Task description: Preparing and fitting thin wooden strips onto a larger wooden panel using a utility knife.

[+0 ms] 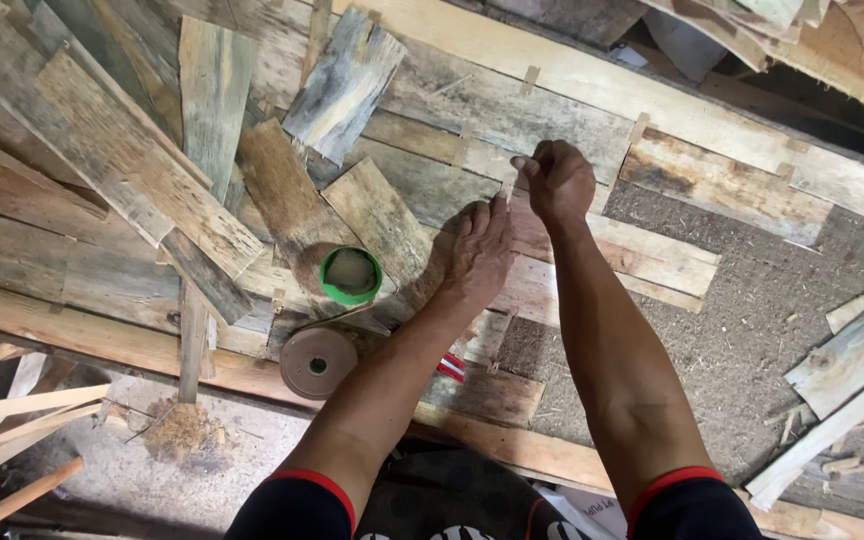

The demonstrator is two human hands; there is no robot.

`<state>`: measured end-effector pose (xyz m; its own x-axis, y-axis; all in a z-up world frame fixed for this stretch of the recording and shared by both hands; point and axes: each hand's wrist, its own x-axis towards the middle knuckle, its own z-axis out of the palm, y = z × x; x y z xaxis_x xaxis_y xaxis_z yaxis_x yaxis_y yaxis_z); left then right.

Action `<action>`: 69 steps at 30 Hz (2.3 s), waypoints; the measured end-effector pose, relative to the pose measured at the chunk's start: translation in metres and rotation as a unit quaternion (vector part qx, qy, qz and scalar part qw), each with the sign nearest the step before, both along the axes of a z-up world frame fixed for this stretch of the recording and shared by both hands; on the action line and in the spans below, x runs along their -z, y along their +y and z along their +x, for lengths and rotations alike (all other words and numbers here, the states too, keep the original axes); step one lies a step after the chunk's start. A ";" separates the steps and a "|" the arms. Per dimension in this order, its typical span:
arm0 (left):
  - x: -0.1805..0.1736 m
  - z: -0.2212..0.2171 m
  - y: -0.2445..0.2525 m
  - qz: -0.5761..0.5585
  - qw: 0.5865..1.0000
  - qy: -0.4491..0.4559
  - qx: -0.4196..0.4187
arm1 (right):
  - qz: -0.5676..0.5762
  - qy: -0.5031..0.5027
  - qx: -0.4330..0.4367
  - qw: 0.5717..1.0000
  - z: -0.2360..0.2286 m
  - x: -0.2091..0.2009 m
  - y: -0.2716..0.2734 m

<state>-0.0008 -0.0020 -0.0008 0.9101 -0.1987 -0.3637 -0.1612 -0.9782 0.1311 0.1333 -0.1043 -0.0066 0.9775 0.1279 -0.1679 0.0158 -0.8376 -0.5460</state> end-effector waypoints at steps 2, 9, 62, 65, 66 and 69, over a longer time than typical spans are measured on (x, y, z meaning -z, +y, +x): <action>-0.006 0.002 0.000 -0.005 1.000 0.005 -0.007 | 0.008 -0.001 -0.018 1.000 -0.008 -0.006 -0.001; 0.007 -0.001 0.004 -0.058 0.998 0.004 -0.033 | 0.033 -0.051 -0.093 0.994 -0.032 -0.016 -0.003; -0.037 -0.459 0.201 -0.443 0.639 0.412 -0.475 | 0.228 0.164 0.219 0.934 -0.247 -0.043 -0.056; -0.063 -0.398 0.208 -0.306 0.798 0.360 -0.374 | 0.343 0.124 0.345 0.865 -0.278 -0.036 -0.100; -0.082 -0.369 0.207 -0.232 0.858 0.299 -0.348 | 0.395 0.111 0.425 0.807 -0.289 -0.036 -0.114; -0.119 -0.288 0.186 -0.255 0.865 0.098 -0.422 | 0.476 0.047 0.502 0.721 -0.330 -0.008 -0.158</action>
